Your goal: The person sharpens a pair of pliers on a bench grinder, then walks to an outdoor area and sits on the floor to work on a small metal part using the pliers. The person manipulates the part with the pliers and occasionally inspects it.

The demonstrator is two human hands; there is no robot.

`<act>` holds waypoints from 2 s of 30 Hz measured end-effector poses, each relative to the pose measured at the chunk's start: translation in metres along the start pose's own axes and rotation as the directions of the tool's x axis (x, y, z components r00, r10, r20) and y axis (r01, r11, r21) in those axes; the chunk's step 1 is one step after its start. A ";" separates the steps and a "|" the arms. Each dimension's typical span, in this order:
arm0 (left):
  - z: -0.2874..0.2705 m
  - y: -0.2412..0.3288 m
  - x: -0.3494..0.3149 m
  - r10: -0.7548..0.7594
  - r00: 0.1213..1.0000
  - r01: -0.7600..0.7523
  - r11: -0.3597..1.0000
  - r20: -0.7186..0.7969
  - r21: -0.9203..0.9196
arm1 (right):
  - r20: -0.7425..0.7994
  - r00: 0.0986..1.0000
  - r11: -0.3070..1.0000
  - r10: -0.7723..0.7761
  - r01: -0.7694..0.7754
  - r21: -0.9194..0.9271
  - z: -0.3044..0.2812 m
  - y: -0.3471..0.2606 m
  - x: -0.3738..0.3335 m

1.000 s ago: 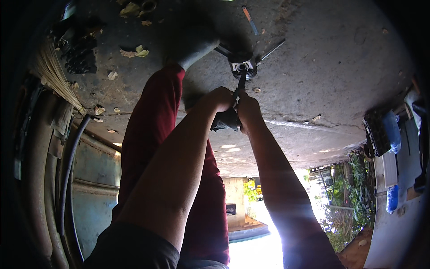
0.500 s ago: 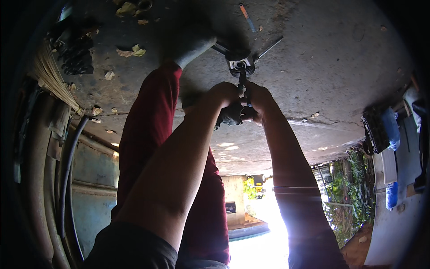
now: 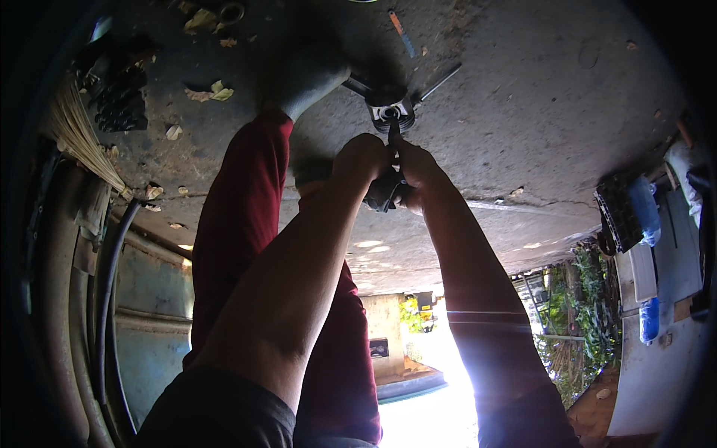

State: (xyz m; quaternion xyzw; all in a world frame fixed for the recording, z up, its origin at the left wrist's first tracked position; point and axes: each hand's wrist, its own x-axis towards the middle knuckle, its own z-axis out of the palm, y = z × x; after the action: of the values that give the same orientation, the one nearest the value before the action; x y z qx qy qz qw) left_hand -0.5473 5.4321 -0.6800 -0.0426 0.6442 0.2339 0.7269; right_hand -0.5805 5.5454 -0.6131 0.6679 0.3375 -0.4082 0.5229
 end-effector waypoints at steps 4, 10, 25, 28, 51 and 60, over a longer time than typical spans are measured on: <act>0.008 0.000 0.007 0.033 0.999 -0.033 0.999 -0.017 -0.035 | -0.043 0.998 0.999 0.042 -0.041 0.006 -0.007 -0.001 0.003; -0.006 -0.003 0.009 0.213 0.977 -0.213 0.977 0.009 0.005 | 0.032 0.999 0.998 -0.005 0.007 -0.066 -0.015 -0.006 -0.001; -0.010 -0.006 0.001 0.150 0.986 -0.125 0.954 0.070 -0.274 | 0.201 0.972 0.980 0.118 -0.147 0.136 -0.023 0.000 0.007; 0.001 -0.016 0.010 0.013 0.993 0.062 0.776 0.115 -0.627 | 0.207 0.976 0.986 0.070 -0.100 0.136 -0.022 0.004 0.007; -0.289 -0.098 -0.235 0.170 0.775 -0.215 0.977 -0.609 -0.001 | 0.258 0.760 0.712 -0.597 0.650 -0.267 -0.085 0.105 -0.123; -0.236 0.079 -0.333 0.211 0.874 -0.300 0.943 -0.437 -0.145 | 0.054 0.780 0.768 -0.624 0.624 -0.145 -0.149 0.264 -0.199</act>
State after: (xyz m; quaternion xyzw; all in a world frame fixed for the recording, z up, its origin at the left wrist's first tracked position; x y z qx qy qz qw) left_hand -0.8149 5.3216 -0.3822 -0.0811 0.7557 0.3799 0.5273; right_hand -0.4078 5.6263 -0.3047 0.4747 0.5698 -0.5321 0.4085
